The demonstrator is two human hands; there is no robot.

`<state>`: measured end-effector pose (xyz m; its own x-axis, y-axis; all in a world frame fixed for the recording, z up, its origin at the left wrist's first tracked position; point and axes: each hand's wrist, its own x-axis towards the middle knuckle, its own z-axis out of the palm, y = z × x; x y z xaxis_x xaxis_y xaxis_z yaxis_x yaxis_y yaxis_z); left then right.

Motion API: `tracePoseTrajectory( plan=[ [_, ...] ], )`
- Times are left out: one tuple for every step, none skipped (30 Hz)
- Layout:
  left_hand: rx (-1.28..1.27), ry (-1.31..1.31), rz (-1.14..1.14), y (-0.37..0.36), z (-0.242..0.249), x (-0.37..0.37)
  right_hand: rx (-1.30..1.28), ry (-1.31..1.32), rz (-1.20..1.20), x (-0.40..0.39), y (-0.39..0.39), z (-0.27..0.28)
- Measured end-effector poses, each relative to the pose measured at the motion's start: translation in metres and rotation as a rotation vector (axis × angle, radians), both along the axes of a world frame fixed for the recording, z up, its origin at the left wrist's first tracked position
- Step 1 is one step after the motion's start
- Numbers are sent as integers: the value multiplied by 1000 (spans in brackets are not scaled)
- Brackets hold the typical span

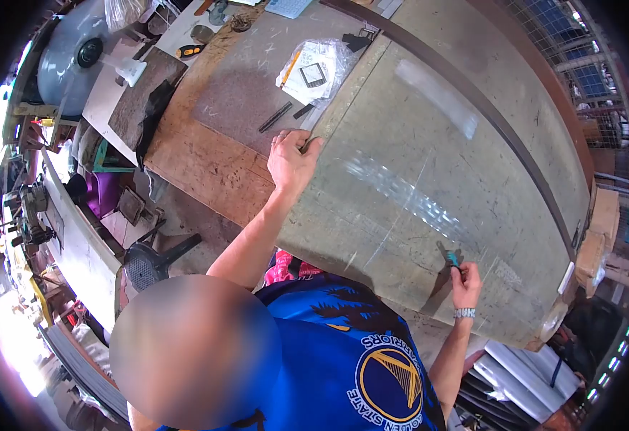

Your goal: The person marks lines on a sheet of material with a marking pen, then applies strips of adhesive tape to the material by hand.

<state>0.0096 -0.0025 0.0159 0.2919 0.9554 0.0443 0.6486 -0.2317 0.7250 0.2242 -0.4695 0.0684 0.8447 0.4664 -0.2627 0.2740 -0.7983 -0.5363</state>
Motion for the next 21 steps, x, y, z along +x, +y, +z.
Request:
tracePoseTrajectory(
  plan=[
    [3,-3,5,0,-1,0,150,15,-37,-7,14,10],
    [4,-5,8,-1,-1,-1,299,31,-75,-20,28,20],
    [8,-13,14,-1,-1,-2,446,48,-117,-31,42,27],
    [12,-23,16,-1,-2,-2,474,63,-156,-38,48,27],
    [13,-34,15,-1,-2,-1,502,75,-197,-44,53,28],
    [26,-34,11,-2,-3,0,528,86,-240,-49,56,29],
    [38,-35,5,-1,-2,0,489,77,-279,-54,58,20],
    [48,-36,-1,-1,-2,0,502,86,-307,-57,59,12],
    [75,-38,5,-1,-2,0,514,94,-336,-59,60,3],
    [88,-47,-2,1,-4,-1,524,98,-372,-62,62,-3],
    [94,-57,-18,5,-8,-3,469,95,-380,-65,61,-6],
    [90,-69,-41,4,-13,-4,405,89,-398,-68,57,-7],
    [62,-86,-43,2,-11,-3,336,81,-422,-71,50,-6],
    [34,-102,-43,2,-7,-2,264,221,-541,-72,44,-9],
    [39,-125,-60,3,-9,-2,293,274,-540,-77,56,4],
    [50,-145,-72,4,-12,-3,274,229,-552,-85,70,10],
    [34,-143,-80,4,-15,-4,372,227,-529,-91,83,11],
    [25,-139,-83,6,-16,-5,497,193,-512,-98,104,11],
    [20,-133,-84,7,-17,-6,482,78,-376,-101,121,9],
    [40,-127,-93,7,-16,-6,536,65,-366,-104,139,4],
    [61,-121,-101,7,-15,-6,579,-13,-274,-102,155,-4]
  ],
)
